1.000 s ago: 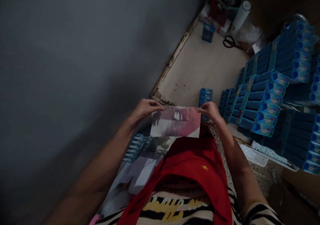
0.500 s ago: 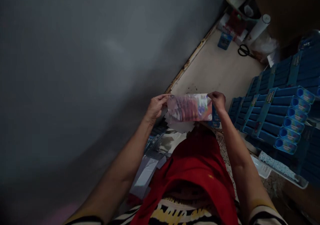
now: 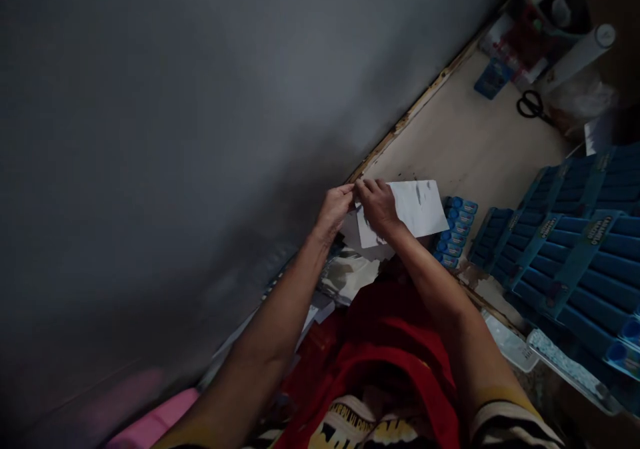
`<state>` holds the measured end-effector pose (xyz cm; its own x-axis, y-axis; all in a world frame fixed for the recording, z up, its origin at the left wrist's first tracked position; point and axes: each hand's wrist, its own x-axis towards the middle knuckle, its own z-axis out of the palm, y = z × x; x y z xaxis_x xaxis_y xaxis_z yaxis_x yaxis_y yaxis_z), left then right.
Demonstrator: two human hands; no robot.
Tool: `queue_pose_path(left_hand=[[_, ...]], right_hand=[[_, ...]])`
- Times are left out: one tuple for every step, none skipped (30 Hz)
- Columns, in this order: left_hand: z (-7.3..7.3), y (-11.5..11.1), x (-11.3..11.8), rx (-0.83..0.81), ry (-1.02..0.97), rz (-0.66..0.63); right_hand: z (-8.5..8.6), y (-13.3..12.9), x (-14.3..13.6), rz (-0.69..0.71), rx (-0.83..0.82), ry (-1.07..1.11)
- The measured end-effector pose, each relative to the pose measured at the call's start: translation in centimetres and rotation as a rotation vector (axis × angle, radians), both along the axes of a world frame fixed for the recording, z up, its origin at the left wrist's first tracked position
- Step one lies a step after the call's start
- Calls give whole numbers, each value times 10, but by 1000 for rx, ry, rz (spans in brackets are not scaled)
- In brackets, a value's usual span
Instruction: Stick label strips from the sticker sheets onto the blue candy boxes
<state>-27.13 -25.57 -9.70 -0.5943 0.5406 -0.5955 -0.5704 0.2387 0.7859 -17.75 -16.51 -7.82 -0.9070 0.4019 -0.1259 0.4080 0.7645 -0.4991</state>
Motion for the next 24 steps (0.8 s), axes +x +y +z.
queue_pose_path(left_hand=[[2,-1,1,12,-35,16],[5,-2,4,24,-66,41],[7,-2,7,34,-90,68],[9,-3,10,43,-104,93],[11,-3,13,51,-113,112],[13,-4,17,58,-120,127],[15,-4,20,65,-128,138],[17,-5,22,70,-134,146],[19,-6,23,73,-137,155],[20,-7,24,70,-131,168],[21,-7,24,63,-120,183],[22,-8,24,51,-106,198],[22,-8,23,34,-94,206],[22,-7,21,7,-88,207],[21,-7,20,-24,-88,195],[21,-7,19,-60,-96,175],[19,-7,18,-96,-110,154],[18,-7,18,-126,-125,131],[16,-6,18,-148,-136,114],[13,-5,17,-163,-138,107],[10,-4,16,-171,-124,113],[5,-1,14,-177,-90,125],[0,4,10,-185,-32,139],[-6,10,5,-200,50,149]], right_hand=[[-3,-4,2,5,4,19],[-6,-9,6,9,8,42],[-9,-13,10,11,12,64],[-11,-17,15,12,13,79],[-13,-20,20,9,12,88],[-14,-23,25,5,11,94],[-14,-25,29,0,9,101],[-14,-27,33,-7,9,112],[-14,-28,36,-12,10,124],[-14,-29,38,-17,11,135],[-13,-29,39,-23,13,146],[-12,-28,39,-32,16,156],[-12,-28,40,-42,22,164],[-11,-26,39,-54,31,172],[-11,-24,39,-63,44,180],[-11,-22,39,-66,62,186],[-10,-19,39,-62,82,190],[-9,-17,40,-55,104,192],[-7,-14,43,-45,126,193],[-4,-12,47,-31,144,193],[1,-11,52,-16,153,195],[7,-11,60,-6,150,202],[15,-11,69,-11,129,216],[24,-11,81,-42,91,237]])
